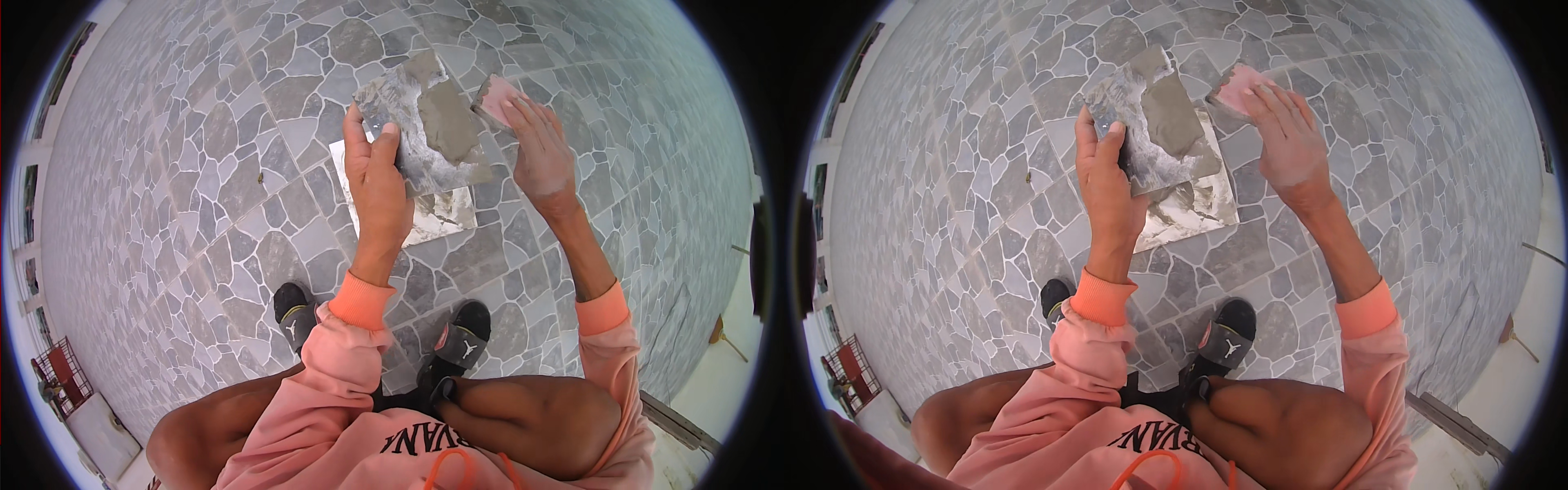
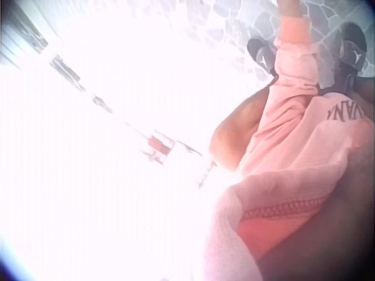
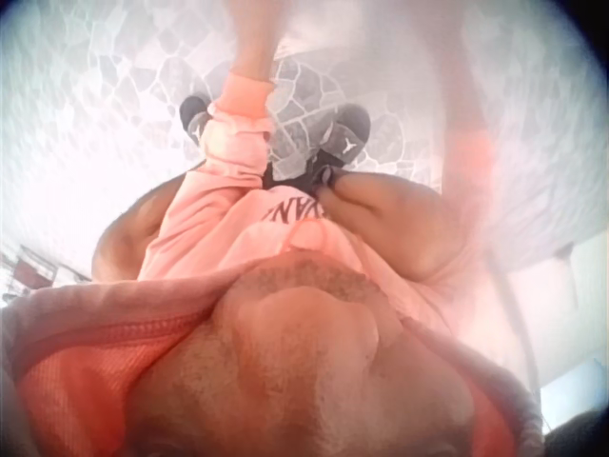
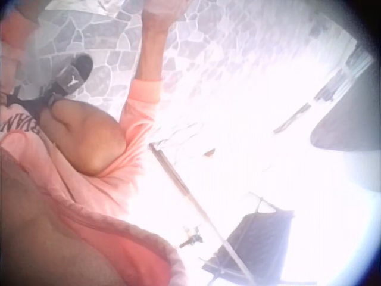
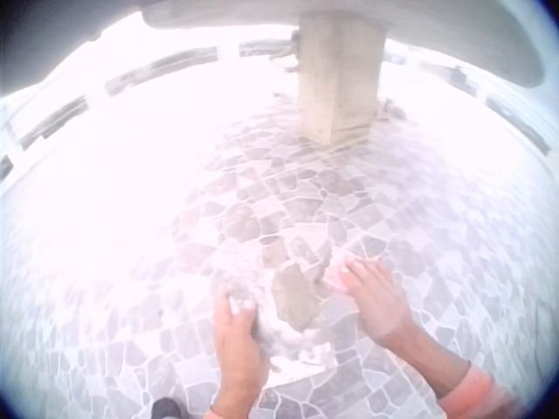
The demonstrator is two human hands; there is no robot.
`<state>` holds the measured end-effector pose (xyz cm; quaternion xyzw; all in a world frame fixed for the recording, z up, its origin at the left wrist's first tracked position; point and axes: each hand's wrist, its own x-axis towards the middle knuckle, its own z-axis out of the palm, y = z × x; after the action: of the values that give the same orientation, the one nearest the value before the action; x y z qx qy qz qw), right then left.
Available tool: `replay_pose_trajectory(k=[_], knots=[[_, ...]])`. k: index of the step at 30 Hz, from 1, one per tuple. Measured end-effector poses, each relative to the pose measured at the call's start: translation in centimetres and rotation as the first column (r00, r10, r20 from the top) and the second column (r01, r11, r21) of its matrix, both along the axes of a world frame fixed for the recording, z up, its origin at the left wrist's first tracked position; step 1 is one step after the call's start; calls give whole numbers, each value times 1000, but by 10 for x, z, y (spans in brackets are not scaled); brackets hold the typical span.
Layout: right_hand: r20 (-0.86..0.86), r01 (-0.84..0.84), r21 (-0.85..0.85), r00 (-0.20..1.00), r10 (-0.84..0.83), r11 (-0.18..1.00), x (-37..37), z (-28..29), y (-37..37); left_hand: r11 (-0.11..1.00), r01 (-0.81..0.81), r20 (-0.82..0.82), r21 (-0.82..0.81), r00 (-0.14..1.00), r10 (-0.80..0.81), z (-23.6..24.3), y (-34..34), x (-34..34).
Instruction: The person applies grout to the gaps between floor tiles using a putty knife and a cloth.
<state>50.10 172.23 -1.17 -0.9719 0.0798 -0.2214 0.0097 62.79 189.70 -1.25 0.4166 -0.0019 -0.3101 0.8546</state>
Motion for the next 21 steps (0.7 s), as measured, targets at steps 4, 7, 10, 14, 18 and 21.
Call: replay_pose_trajectory(k=[4,7,10,14,18,21], knots=[[-170,303,654,952,-255,693,-14,33,5,993,120,-83,-22,989,-121,-4,3,16],[-82,125,984,949,-305,126,-32,33,-22,954,296,-158,-42,941,-299,-19,2,23],[69,-175,931,947,-315,-321,-38,26,-32,927,359,-257,-108,891,-375,-28,-6,13],[94,-238,822,953,-288,-517,-36,13,-28,882,445,-315,-151,824,-470,-34,-17,-8],[73,-186,855,968,-241,-485,-37,5,-26,849,477,-364,-228,767,-529,-32,-26,-19],[47,-158,859,972,-232,-487,-40,4,-24,827,503,-356,-252,746,-562,-30,-28,-20]])
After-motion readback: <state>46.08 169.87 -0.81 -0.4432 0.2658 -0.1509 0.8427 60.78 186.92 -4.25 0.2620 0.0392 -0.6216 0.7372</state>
